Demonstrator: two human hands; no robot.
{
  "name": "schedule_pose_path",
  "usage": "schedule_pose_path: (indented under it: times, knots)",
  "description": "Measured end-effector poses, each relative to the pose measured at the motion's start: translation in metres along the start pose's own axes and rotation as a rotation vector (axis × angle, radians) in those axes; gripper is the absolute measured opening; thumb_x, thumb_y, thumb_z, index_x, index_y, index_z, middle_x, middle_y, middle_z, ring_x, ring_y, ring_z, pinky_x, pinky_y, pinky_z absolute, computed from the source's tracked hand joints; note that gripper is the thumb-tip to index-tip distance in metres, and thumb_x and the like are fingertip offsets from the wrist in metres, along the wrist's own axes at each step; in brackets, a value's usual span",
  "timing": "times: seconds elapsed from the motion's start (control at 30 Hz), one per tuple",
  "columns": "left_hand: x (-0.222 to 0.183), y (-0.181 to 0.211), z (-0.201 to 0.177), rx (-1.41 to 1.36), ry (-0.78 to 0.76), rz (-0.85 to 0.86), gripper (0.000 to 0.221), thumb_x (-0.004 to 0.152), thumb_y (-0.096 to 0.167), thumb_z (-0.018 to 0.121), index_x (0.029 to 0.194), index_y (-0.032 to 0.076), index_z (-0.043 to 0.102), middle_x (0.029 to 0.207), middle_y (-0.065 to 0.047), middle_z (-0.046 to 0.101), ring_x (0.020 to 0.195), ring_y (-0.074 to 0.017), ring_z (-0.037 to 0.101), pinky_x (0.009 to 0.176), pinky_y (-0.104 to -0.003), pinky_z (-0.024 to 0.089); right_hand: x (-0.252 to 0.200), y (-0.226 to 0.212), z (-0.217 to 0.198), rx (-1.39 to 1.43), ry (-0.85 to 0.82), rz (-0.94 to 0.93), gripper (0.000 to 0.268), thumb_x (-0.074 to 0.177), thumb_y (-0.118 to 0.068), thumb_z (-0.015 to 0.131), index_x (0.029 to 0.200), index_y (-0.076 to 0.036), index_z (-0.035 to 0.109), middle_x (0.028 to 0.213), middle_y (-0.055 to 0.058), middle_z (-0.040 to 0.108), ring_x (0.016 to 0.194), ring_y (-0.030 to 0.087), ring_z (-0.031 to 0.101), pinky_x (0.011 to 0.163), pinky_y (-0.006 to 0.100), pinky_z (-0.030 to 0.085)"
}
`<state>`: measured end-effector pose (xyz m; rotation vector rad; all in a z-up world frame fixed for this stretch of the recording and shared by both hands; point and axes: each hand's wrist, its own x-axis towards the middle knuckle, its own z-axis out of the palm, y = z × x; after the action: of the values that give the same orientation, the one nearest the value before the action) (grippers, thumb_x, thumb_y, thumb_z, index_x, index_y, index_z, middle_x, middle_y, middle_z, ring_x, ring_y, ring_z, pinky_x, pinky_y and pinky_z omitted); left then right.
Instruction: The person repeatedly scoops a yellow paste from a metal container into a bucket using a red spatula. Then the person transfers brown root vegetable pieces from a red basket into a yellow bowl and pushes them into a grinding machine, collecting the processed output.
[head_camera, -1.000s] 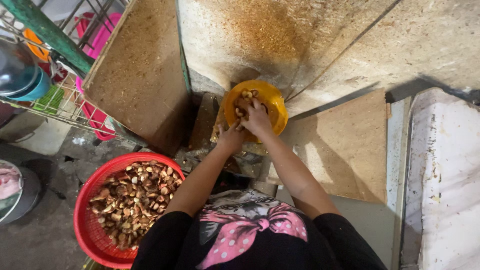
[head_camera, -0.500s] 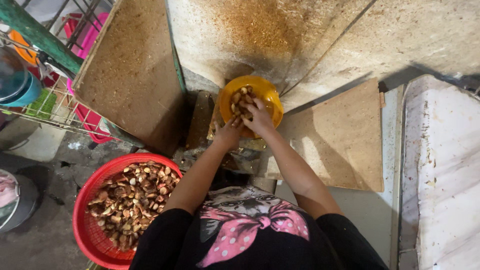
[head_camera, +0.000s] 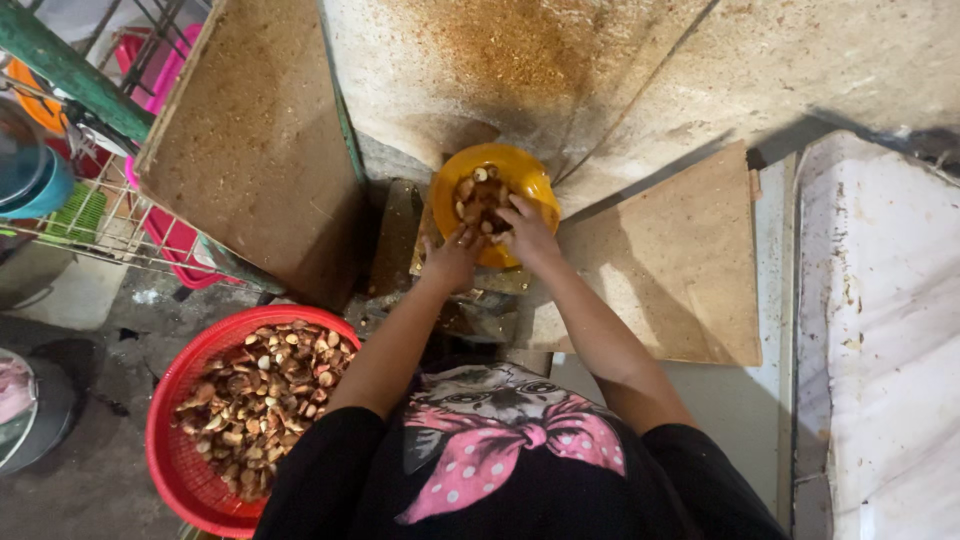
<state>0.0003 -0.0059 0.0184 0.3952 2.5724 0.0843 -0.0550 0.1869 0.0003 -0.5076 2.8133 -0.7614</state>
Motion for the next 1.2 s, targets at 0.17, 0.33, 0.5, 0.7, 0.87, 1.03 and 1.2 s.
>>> schedule_pose_path:
  times: [0.17, 0.33, 0.5, 0.7, 0.87, 1.03, 1.2]
  knots:
    - [-0.001, 0.000, 0.000, -0.014, 0.005, 0.004, 0.086, 0.092, 0.025, 0.062, 0.165, 0.023, 0.017, 0.173, 0.001, 0.009, 0.159, -0.0204, 0.005, 0.116, -0.077, 0.017, -0.005, 0.023, 0.008, -0.009, -0.024, -0.116, 0.042, 0.093, -0.006, 0.065, 0.134, -0.013, 0.065, 0.160, 0.011, 0.043, 0.146, 0.035, 0.039, 0.119, 0.041, 0.035]
    - [-0.001, 0.000, 0.003, -0.032, 0.051, -0.002, 0.082, 0.092, 0.020, 0.059, 0.164, 0.024, 0.020, 0.173, 0.003, 0.010, 0.159, -0.0186, 0.006, 0.116, -0.078, 0.016, -0.012, 0.041, 0.024, 0.064, 0.184, -0.185, 0.034, 0.094, -0.004, 0.063, 0.126, -0.011, 0.071, 0.146, 0.015, 0.056, 0.135, 0.037, 0.051, 0.113, 0.042, 0.042]
    - [0.002, -0.002, 0.008, -0.058, 0.069, 0.006, 0.081, 0.091, 0.017, 0.057, 0.163, 0.025, 0.021, 0.172, 0.002, 0.012, 0.159, -0.0191, 0.007, 0.114, -0.079, 0.014, -0.027, 0.056, 0.021, 0.108, 0.397, -0.123, 0.033, 0.093, -0.004, 0.062, 0.124, -0.012, 0.073, 0.131, 0.014, 0.065, 0.117, 0.034, 0.064, 0.098, 0.040, 0.054]
    - [0.006, -0.004, 0.013, -0.039, 0.102, 0.009, 0.076, 0.094, 0.019, 0.054, 0.163, 0.025, 0.023, 0.172, 0.002, 0.014, 0.159, -0.0187, 0.008, 0.114, -0.083, 0.011, -0.031, 0.058, 0.016, 0.052, 0.327, -0.115, 0.032, 0.089, -0.005, 0.063, 0.119, -0.011, 0.073, 0.123, 0.014, 0.069, 0.111, 0.034, 0.066, 0.096, 0.041, 0.054]
    - [0.008, -0.004, 0.016, -0.045, 0.095, 0.010, 0.079, 0.092, 0.020, 0.056, 0.163, 0.023, 0.023, 0.173, 0.001, 0.012, 0.159, -0.0190, 0.008, 0.114, -0.081, 0.014, -0.032, 0.055, 0.018, -0.119, 0.250, -0.267, 0.028, 0.090, -0.007, 0.064, 0.114, -0.014, 0.077, 0.119, 0.008, 0.073, 0.117, 0.036, 0.064, 0.102, 0.043, 0.050]
    - [0.007, -0.003, 0.010, -0.033, 0.039, 0.014, 0.088, 0.089, 0.020, 0.063, 0.164, 0.023, 0.017, 0.173, 0.001, 0.007, 0.158, -0.0207, 0.004, 0.115, -0.077, 0.016, -0.027, 0.033, 0.016, -0.152, -0.073, -0.112, 0.033, 0.097, -0.013, 0.057, 0.125, -0.019, 0.074, 0.129, 0.009, 0.066, 0.123, 0.033, 0.059, 0.110, 0.045, 0.044]
    - [0.003, 0.000, 0.002, -0.024, 0.018, 0.000, 0.090, 0.088, 0.021, 0.067, 0.164, 0.025, 0.018, 0.174, 0.003, 0.006, 0.159, -0.0193, 0.004, 0.116, -0.077, 0.016, -0.026, 0.000, 0.020, -0.286, -0.088, -0.156, 0.034, 0.095, -0.020, 0.057, 0.125, -0.017, 0.071, 0.142, 0.003, 0.061, 0.131, 0.032, 0.051, 0.108, 0.055, 0.037]
